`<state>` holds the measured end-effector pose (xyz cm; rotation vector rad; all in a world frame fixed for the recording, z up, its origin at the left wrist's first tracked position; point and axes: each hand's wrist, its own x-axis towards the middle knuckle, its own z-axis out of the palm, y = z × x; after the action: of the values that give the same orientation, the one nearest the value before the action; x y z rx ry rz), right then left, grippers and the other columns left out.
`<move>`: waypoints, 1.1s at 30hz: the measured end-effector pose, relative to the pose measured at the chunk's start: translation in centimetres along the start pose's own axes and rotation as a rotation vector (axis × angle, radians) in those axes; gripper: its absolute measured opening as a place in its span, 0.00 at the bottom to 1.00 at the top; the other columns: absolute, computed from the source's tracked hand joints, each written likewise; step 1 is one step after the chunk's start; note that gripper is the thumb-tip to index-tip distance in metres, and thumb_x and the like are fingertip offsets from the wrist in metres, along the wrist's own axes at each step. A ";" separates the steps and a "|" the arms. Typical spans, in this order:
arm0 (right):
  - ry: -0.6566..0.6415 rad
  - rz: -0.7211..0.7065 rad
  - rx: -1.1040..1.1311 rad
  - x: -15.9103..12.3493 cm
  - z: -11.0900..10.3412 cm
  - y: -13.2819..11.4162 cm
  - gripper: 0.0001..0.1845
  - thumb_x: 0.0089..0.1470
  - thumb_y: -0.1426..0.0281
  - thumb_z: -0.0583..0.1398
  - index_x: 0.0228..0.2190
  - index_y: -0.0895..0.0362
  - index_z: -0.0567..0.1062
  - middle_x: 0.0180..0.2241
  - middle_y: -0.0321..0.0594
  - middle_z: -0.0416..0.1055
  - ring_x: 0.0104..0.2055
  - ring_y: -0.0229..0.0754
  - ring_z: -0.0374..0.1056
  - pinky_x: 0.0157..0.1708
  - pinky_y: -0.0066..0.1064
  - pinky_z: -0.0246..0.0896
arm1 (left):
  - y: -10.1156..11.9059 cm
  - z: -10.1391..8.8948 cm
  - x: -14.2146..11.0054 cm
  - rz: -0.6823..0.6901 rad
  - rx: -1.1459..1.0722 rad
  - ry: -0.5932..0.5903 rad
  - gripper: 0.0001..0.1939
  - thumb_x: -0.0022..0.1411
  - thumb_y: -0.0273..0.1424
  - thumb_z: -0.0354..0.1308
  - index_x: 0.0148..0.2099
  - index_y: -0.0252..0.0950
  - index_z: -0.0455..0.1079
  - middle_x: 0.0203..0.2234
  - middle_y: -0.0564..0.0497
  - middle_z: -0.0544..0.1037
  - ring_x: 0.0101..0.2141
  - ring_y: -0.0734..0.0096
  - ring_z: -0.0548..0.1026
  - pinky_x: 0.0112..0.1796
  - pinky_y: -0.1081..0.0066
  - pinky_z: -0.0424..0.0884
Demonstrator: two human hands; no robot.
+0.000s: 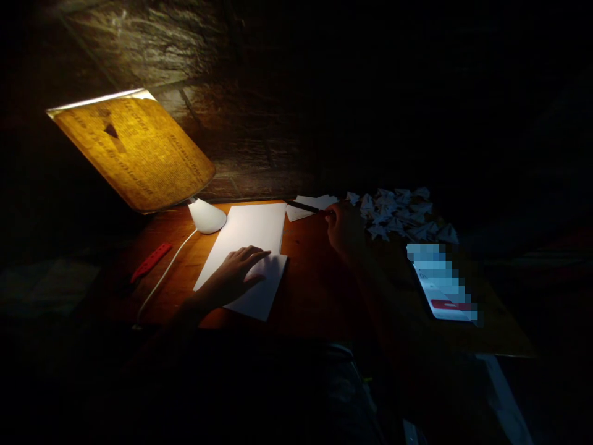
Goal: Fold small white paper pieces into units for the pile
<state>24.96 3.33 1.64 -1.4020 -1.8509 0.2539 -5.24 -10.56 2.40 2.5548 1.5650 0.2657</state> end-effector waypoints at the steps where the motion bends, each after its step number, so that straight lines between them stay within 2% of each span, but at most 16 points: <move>1: -0.007 -0.002 0.023 -0.2 0.1 0.2 0.10 0.60 0.74 0.59 0.40 0.53 0.80 0.44 0.51 0.79 0.49 0.58 0.72 0.52 0.50 0.65 | -0.4 -0.2 0.3 0.016 -0.001 0.000 0.26 0.72 0.36 0.62 0.69 0.40 0.66 0.58 0.40 0.76 0.54 0.50 0.75 0.54 0.48 0.75; 4: -0.013 -0.012 0.068 -0.4 0.2 0.7 0.10 0.59 0.74 0.59 0.39 0.53 0.80 0.44 0.51 0.79 0.50 0.58 0.72 0.52 0.51 0.66 | -0.8 -0.7 1.1 0.085 0.009 0.023 0.18 0.74 0.35 0.60 0.63 0.38 0.73 0.53 0.40 0.78 0.50 0.54 0.76 0.50 0.53 0.76; 6: 0.014 -0.022 0.083 -0.4 0.0 0.8 0.11 0.59 0.74 0.59 0.40 0.54 0.81 0.44 0.52 0.79 0.49 0.58 0.72 0.52 0.50 0.66 | -0.7 -1.0 1.5 0.125 0.031 0.022 0.12 0.76 0.32 0.55 0.53 0.37 0.78 0.46 0.43 0.81 0.44 0.58 0.78 0.46 0.58 0.77; 9: 0.071 -0.031 0.092 -0.2 -0.4 0.7 0.11 0.59 0.73 0.59 0.40 0.54 0.81 0.43 0.51 0.79 0.48 0.57 0.72 0.53 0.50 0.66 | -0.4 -1.5 2.2 0.134 0.060 0.062 0.14 0.75 0.27 0.51 0.41 0.35 0.79 0.36 0.46 0.81 0.35 0.64 0.77 0.40 0.63 0.75; 14: 0.156 -0.025 0.115 0.2 -1.6 0.7 0.12 0.61 0.72 0.58 0.41 0.54 0.81 0.42 0.51 0.79 0.47 0.56 0.71 0.51 0.49 0.65 | -0.2 -2.8 5.3 0.041 0.000 0.334 0.12 0.68 0.22 0.53 0.44 0.33 0.79 0.38 0.44 0.82 0.35 0.65 0.79 0.38 0.67 0.75; 19: 0.298 0.019 0.114 0.9 -3.1 1.2 0.09 0.62 0.71 0.58 0.40 0.54 0.79 0.41 0.50 0.78 0.45 0.55 0.70 0.50 0.48 0.64 | 0.4 -4.3 11.8 -0.084 0.128 0.505 0.11 0.69 0.25 0.55 0.42 0.32 0.80 0.37 0.43 0.83 0.38 0.61 0.79 0.41 0.65 0.74; 23: 0.331 0.017 0.099 1.2 -3.7 1.6 0.08 0.63 0.71 0.58 0.40 0.54 0.79 0.41 0.49 0.77 0.46 0.54 0.69 0.48 0.45 0.63 | 2.4 -3.9 17.6 -0.091 0.154 0.437 0.13 0.68 0.21 0.53 0.44 0.32 0.80 0.42 0.41 0.83 0.45 0.58 0.79 0.47 0.64 0.73; 27: 0.357 0.025 0.086 1.2 -3.6 1.8 0.09 0.63 0.72 0.58 0.40 0.53 0.79 0.40 0.48 0.77 0.45 0.54 0.68 0.47 0.45 0.63 | 4.8 -1.8 22.2 -0.208 0.082 0.338 0.16 0.70 0.21 0.51 0.53 0.32 0.79 0.48 0.38 0.82 0.47 0.56 0.79 0.47 0.64 0.72; 29: 0.353 0.029 0.089 1.1 -3.6 1.9 0.09 0.63 0.72 0.58 0.41 0.53 0.79 0.41 0.49 0.77 0.46 0.54 0.68 0.48 0.45 0.63 | 5.8 -0.6 23.6 -0.266 0.059 0.288 0.17 0.73 0.24 0.51 0.55 0.33 0.78 0.49 0.37 0.82 0.48 0.54 0.80 0.46 0.63 0.73; 30: 0.350 0.029 0.093 1.1 -3.5 1.9 0.09 0.63 0.72 0.59 0.41 0.53 0.79 0.42 0.49 0.77 0.47 0.54 0.68 0.49 0.45 0.63 | 6.1 0.0 24.0 -0.245 0.070 0.242 0.17 0.73 0.25 0.51 0.55 0.33 0.79 0.50 0.36 0.82 0.50 0.52 0.80 0.47 0.62 0.73; 33: 0.347 0.029 0.110 1.0 -3.5 1.8 0.09 0.61 0.73 0.59 0.40 0.53 0.79 0.41 0.48 0.76 0.46 0.53 0.68 0.49 0.46 0.62 | 6.5 1.4 24.5 -0.313 0.031 0.136 0.17 0.75 0.30 0.51 0.56 0.34 0.79 0.49 0.37 0.83 0.49 0.52 0.81 0.46 0.62 0.73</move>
<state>28.55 3.88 3.42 -1.3062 -1.5110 0.1157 11.61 8.34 4.31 2.3077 2.0006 0.3876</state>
